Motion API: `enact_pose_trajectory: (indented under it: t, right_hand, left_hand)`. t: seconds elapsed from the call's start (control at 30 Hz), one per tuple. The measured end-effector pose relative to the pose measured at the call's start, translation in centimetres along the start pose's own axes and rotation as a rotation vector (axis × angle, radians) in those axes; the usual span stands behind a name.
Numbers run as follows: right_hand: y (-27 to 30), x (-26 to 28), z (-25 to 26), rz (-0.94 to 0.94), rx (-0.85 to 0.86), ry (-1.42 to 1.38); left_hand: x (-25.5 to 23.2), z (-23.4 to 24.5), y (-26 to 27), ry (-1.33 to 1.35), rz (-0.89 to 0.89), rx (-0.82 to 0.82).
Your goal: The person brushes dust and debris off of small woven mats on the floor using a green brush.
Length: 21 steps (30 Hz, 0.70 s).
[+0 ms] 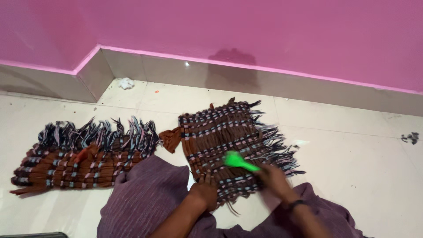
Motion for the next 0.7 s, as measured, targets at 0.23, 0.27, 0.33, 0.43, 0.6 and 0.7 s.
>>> enact_pose_trajectory:
  t: [0.23, 0.27, 0.33, 0.43, 0.6, 0.7]
  right_hand:
    - [5.1, -4.9, 9.6, -0.372, -0.309, 0.173]
    - [5.0, -3.6, 8.5, -0.281, -0.342, 0.074]
    - [4.5, 0.0, 5.3, -0.105, -0.333, -0.029]
    - [3.0, 5.9, -1.3, -0.078, -0.049, -0.059]
    - [0.3, 3.0, -3.7, 0.242, -0.012, 0.095]
    - [0.1, -5.0, 2.9, -0.061, -0.102, -0.07]
  left_hand:
    - [0.0, -0.8, -1.8, -0.06, -0.017, 0.031]
    - [0.1, -0.9, -1.9, -0.075, -0.021, 0.032]
    - [0.0, -0.8, -1.6, -0.046, -0.008, 0.011]
    - [0.1, -0.1, -0.2, -0.026, 0.009, 0.011]
    - [0.0, -0.1, 0.0, 0.035, 0.018, 0.026]
    - [0.4, -0.7, -1.1, 0.025, 0.007, 0.034]
Point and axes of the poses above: each hand's wrist, its own y-axis away from the middle knuckle, its own z-axis out of the back of the hand, x = y × z, the point moved 1 cm from there along -y, towards the middle knuckle
